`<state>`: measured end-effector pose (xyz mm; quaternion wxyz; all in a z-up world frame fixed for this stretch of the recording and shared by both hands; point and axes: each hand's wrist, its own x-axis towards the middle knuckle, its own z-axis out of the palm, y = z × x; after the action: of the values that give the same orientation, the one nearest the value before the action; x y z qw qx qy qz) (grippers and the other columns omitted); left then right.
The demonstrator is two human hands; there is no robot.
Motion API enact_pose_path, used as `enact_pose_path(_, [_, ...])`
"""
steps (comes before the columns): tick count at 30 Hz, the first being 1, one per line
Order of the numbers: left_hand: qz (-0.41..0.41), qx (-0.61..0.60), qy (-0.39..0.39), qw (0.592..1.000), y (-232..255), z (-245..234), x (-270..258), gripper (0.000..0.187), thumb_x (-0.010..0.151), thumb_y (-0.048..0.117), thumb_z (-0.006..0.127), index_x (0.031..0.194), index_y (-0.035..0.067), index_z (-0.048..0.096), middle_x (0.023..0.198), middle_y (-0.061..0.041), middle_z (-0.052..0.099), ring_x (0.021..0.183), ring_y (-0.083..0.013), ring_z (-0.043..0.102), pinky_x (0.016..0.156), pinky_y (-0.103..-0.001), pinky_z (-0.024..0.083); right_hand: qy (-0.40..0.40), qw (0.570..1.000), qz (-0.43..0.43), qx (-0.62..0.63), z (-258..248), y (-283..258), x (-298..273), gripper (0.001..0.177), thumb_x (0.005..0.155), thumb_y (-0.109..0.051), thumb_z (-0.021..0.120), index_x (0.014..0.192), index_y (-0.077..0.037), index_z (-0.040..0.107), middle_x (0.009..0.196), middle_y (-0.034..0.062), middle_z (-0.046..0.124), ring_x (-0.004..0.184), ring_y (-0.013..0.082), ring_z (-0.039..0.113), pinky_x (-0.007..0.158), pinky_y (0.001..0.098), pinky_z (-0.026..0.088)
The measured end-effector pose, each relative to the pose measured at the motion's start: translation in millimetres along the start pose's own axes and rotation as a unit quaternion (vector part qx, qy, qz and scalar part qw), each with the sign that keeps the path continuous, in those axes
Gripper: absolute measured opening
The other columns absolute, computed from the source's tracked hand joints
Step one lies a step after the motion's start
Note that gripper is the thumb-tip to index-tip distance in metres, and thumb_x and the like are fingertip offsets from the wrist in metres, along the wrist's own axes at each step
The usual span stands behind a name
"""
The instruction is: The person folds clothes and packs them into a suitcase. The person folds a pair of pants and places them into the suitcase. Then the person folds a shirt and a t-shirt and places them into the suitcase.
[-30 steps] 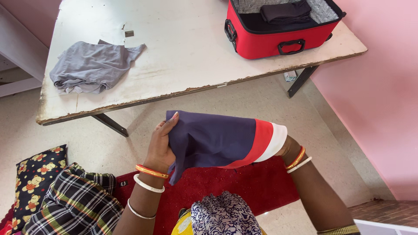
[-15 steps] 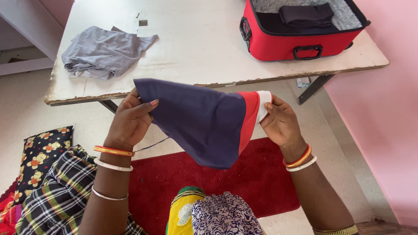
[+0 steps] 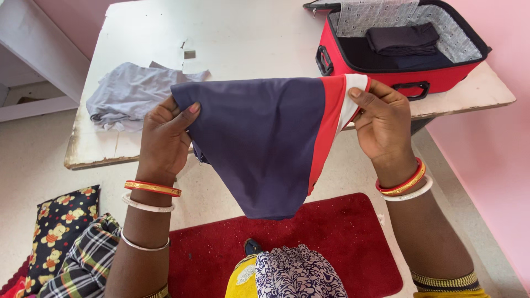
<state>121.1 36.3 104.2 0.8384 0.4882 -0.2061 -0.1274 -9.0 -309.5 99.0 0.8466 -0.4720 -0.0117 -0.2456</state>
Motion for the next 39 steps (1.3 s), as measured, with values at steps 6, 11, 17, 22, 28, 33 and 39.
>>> enact_pose_path(6, [0.093, 0.019, 0.006, 0.995, 15, 10, 56, 0.022, 0.099, 0.004, 0.074, 0.117, -0.006, 0.069, 0.11, -0.01, 0.074, 0.098, -0.0116, 0.069, 0.093, -0.025, 0.055, -0.08, 0.996, -0.047, 0.0, 20, 7, 55, 0.029, 0.098, 0.009, 0.068, 0.123, -0.002, 0.061, 0.116, 0.01, 0.072, 0.108, 0.0182, 0.071, 0.095, 0.0351, 0.058])
enact_pose_path(11, [0.139, 0.042, 0.031, 0.989, 27, 1, 98, 0.016, 0.1, 0.008, 0.075, 0.107, -0.006, 0.071, 0.1, -0.009, 0.075, 0.09, -0.0115, 0.068, 0.088, -0.026, 0.056, -0.074, 0.991, -0.114, -0.008, 34, 23, 96, 0.03, 0.099, 0.016, 0.067, 0.123, -0.001, 0.059, 0.12, 0.0117, 0.072, 0.115, 0.0187, 0.071, 0.108, 0.0352, 0.058])
enact_pose_path(17, [0.172, 0.009, 0.025, 0.985, 40, -14, 137, 0.012, 0.102, 0.004, 0.077, 0.096, 0.001, 0.068, 0.094, -0.007, 0.072, 0.085, -0.0097, 0.064, 0.086, -0.025, 0.054, -0.092, 0.986, -0.135, -0.011, 51, 23, 144, 0.026, 0.105, 0.017, 0.067, 0.128, 0.005, 0.062, 0.116, 0.0145, 0.072, 0.108, 0.0179, 0.071, 0.106, 0.0304, 0.056])
enact_pose_path(22, [0.222, 0.029, 0.038, 0.974, 41, -31, 200, 0.021, 0.107, -0.005, 0.077, 0.098, 0.001, 0.058, 0.092, -0.009, 0.071, 0.083, -0.01, 0.064, 0.083, -0.022, 0.051, -0.093, 0.986, -0.137, -0.031, 55, 27, 215, 0.022, 0.105, 0.019, 0.067, 0.122, 0.005, 0.062, 0.113, 0.0154, 0.072, 0.105, 0.0185, 0.071, 0.099, 0.0295, 0.054])
enact_pose_path(28, [0.126, 0.038, 0.118, 0.984, -28, -91, 374, 0.052, 0.093, -0.003, 0.081, 0.119, 0.014, 0.039, 0.088, -0.012, 0.076, 0.077, -0.0146, 0.072, 0.065, -0.027, 0.056, -0.06, 0.998, -0.012, 0.006, 4, 143, 411, 0.025, 0.092, 0.017, 0.068, 0.113, 0.004, 0.062, 0.109, 0.0172, 0.074, 0.104, 0.0241, 0.075, 0.106, 0.0373, 0.062])
enact_pose_path(33, [-0.022, 0.356, 0.335, 0.872, -150, -171, 518, 0.056, 0.078, 0.005, 0.089, 0.118, 0.011, 0.051, 0.076, -0.002, 0.068, 0.07, -0.0097, 0.065, 0.063, -0.026, 0.053, 0.04, 0.981, 0.177, -0.071, -56, 296, 543, 0.025, 0.086, 0.012, 0.07, 0.105, -0.003, 0.064, 0.095, 0.0097, 0.071, 0.087, 0.0208, 0.071, 0.084, 0.0375, 0.058])
enact_pose_path(39, [-0.102, 0.224, 0.328, 0.912, -249, -253, 557, 0.049, 0.076, -0.002, 0.079, 0.119, 0.01, 0.057, 0.085, -0.004, 0.071, 0.075, -0.0104, 0.065, 0.066, -0.027, 0.052, 0.08, 0.961, 0.247, -0.091, -100, 392, 593, 0.026, 0.085, 0.009, 0.071, 0.103, -0.007, 0.064, 0.096, 0.0049, 0.071, 0.09, 0.0181, 0.07, 0.088, 0.0377, 0.056])
